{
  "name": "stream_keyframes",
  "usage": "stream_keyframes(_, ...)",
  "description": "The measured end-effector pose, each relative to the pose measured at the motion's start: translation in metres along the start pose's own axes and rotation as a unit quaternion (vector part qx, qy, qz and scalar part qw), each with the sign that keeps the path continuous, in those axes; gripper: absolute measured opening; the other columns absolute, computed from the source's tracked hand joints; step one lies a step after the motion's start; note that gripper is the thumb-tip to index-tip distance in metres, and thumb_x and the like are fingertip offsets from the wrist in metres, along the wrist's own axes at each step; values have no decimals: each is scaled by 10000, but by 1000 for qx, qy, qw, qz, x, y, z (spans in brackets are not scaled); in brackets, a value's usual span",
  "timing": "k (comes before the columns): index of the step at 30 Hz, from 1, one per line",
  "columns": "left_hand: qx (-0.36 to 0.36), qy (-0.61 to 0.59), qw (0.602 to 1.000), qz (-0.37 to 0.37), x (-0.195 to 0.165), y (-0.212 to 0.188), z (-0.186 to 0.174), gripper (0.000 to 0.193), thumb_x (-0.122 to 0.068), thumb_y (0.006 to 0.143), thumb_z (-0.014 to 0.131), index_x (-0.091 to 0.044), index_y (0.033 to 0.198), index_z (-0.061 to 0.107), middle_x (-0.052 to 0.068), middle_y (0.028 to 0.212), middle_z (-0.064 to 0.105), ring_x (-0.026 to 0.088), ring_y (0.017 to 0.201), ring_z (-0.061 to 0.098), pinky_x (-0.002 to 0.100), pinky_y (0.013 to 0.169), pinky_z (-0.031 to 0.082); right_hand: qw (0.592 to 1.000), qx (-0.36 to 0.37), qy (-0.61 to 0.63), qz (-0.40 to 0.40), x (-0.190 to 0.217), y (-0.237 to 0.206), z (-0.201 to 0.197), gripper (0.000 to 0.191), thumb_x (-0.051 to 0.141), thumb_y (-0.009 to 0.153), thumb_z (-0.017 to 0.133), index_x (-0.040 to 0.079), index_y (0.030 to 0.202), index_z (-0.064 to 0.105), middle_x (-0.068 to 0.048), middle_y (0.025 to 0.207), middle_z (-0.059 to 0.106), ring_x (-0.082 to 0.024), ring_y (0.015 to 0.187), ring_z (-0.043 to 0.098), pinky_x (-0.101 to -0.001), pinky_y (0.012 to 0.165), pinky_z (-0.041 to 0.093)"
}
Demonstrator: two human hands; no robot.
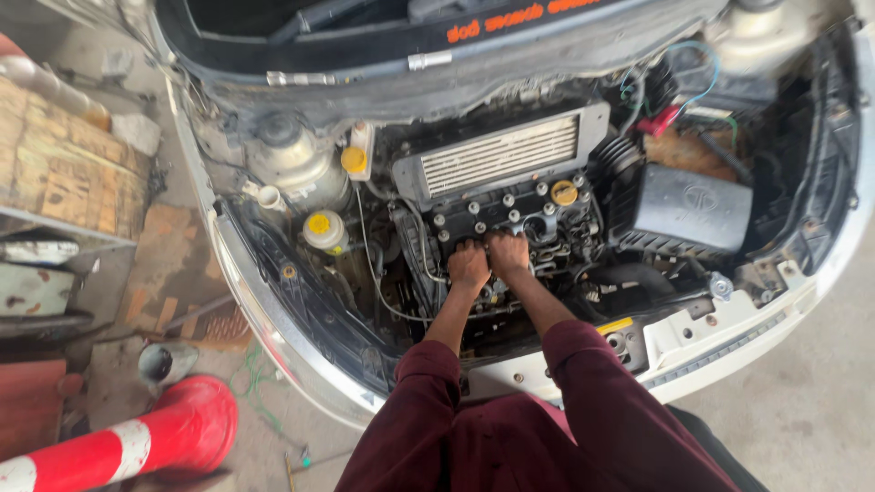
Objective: The person works at the open hood of a car, using both hands to remove and reposition a black engine component near the top of the engine, repeatedly pulling and pressing it into place among the engine parts.
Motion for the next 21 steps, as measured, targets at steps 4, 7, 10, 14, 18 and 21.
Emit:
stream_keyframes(4,50,9,999,-6,-4,0,-7,249,-136,798,777,-64,1033,734,139,1117,676,338,1031,666,444,823,609,1000,-14,4,19,3,-10,-12,287,156,792,741,177,1074,697,-70,1170,698,-279,1191,615,-475,1010,462)
stream_keyframes(7,29,10,1000,3,-8,-2,-23,188,-128,852,758,-72,1031,750,138,1152,690,339,1073,671,450,859,603,999,-22,2,30,3,-24,-15,387,186,785,760,158,1156,654,-68,1226,650,-289,1238,557,-475,1045,434)
stream_keyframes(10,94,-2,996,0,-7,-6,-21,304,-148,782,809,-49,1058,728,148,1197,663,342,1109,650,454,897,578,999,-45,8,15,8,-38,-20,440,185,806,765,137,1223,635,-64,1247,626,-289,1241,536,-466,1030,429)
stream_keyframes(14,78,-18,997,9,-5,-10,-32,313,-134,812,790,-55,1106,717,139,1207,672,336,1124,658,458,927,572,998,-35,43,4,10,-49,-23,572,225,808,790,150,1341,596,-44,1307,605,-270,1289,514,-459,1080,409)
stream_keyframes(18,115,4,993,18,-8,-14,-31,370,-153,902,741,-32,1242,661,155,1258,650,335,1125,663,453,896,602,998,42,43,12,9,-58,-14,909,309,736,857,130,1509,413,-73,1483,466,-267,1391,399,-479,1114,348)
stream_keyframes(21,147,15,989,23,-9,-20,-29,453,-191,925,738,-5,1317,607,171,1317,606,344,1153,639,448,888,609,998,7,66,-21,11,-72,-18,1039,368,679,889,92,1534,366,-132,1586,392,-301,1434,344,-534,1099,321)
Point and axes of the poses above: each hand's wrist, its own y-axis towards the middle knuckle, its own z-axis out of the palm, x = y × z, the point moved 9 cm from there along y, towards the middle knuckle
